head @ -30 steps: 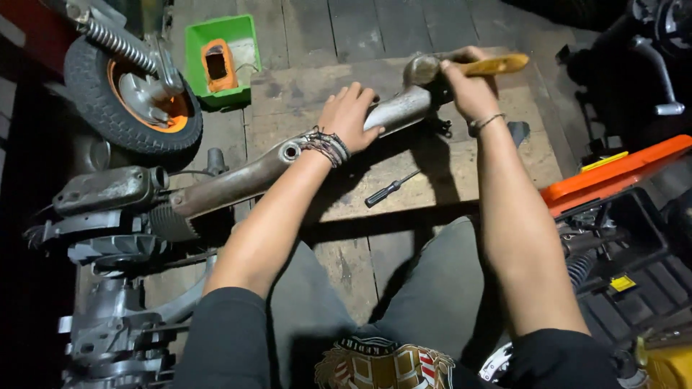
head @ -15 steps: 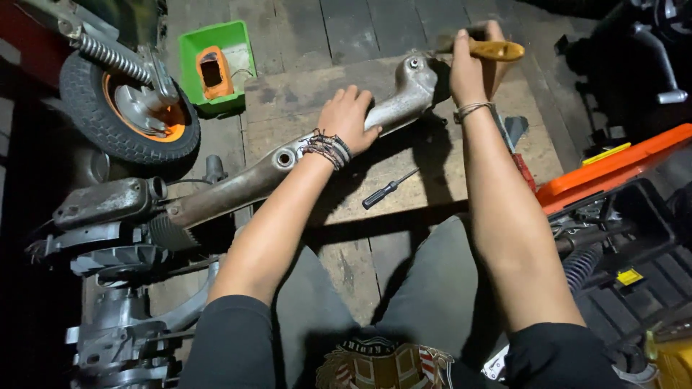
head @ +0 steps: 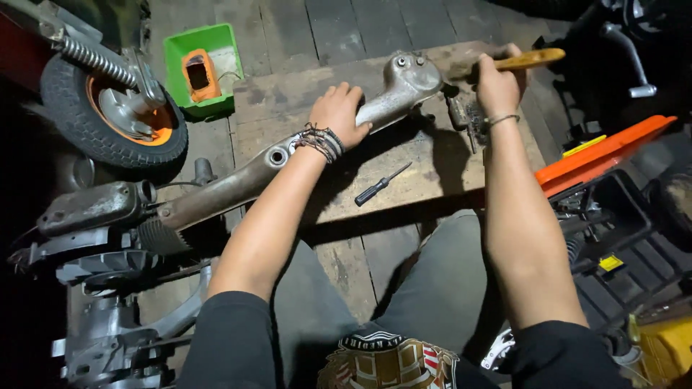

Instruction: Brushing and cleaning a metal motorcycle component using a small tool to remove debris.

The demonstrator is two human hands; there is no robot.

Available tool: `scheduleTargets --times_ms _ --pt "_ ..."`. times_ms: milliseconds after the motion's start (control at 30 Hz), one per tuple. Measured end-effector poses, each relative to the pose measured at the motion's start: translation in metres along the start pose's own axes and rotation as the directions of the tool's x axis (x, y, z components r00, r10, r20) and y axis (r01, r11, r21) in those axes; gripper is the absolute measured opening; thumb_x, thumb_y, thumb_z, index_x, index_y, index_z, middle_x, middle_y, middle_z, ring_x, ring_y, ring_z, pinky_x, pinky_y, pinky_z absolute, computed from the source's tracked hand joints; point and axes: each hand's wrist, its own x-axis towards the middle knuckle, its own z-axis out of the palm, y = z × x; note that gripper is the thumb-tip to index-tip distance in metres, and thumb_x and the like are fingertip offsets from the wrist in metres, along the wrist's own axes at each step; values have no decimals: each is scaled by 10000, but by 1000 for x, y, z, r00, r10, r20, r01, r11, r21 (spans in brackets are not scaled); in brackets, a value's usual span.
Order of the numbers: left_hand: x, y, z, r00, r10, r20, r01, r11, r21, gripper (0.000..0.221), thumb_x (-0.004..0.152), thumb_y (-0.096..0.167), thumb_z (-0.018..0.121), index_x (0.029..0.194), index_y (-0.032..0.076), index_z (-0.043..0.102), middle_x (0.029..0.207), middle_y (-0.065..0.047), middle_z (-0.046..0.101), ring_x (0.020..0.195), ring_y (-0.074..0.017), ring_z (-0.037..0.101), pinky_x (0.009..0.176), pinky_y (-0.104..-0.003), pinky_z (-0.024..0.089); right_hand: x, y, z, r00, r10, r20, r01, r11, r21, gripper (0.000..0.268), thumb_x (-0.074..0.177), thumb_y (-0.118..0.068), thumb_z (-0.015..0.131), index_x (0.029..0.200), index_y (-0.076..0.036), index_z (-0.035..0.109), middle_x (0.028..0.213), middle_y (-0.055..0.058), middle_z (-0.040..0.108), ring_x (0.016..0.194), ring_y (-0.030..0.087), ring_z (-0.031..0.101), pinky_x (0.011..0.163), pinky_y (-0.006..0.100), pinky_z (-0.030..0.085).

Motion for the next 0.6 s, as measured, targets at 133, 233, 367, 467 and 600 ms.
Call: scheduleTargets --times_ms 133,233,367,467,600 --pt "0 -3 2 1000 27 2 -27 999 -36 527 841 449 793 1167 90 588 1112 -151 593 1026 -366 579 792 -513 531 -1 23 5 952 194 235 -195 981 -20 303 909 -328 724 1147 -183 603 1089 79 690 1006 259 684 950 381 529" --pt "2 -2 -2 999 -9 32 9 1000 -15 536 851 471 781 1180 95 587 1150 -141 599 1046 -356 580 817 -511 543 -5 -9 -11 993 82 87 -70 988 -139 252 806 -223 679 676 -163 472 646 6 594 605 185 559 579 413 506" --pt "4 -2 0 999 -17 30 17 1000 2 549 848 470 776 1183 83 578 1162 -151 600 1074 -373 575 828 -528 536 -16 -24 -16 951 132 278 -109 989 -97 253 944 -202 647 794 -171 445 738 -2 529 646 129 500 541 303 446" --pt "4 0 0 999 -19 29 19 1000 -2 546 843 464 775 1179 83 575 1155 -149 599 1077 -373 578 819 -533 540 -1 5 -16 969 -15 246 43 993 -110 144 922 -170 674 814 -170 580 743 -11 649 661 121 612 587 294 524" --pt "2 -1 0 1000 -17 17 17 1000 2 534 844 464 766 1177 89 583 1141 -144 604 1063 -358 572 792 -527 544 -11 -15 -25 968 108 227 -91 992 -82 191 915 -440 629 899 -261 565 937 -3 696 931 257 645 811 440 474"
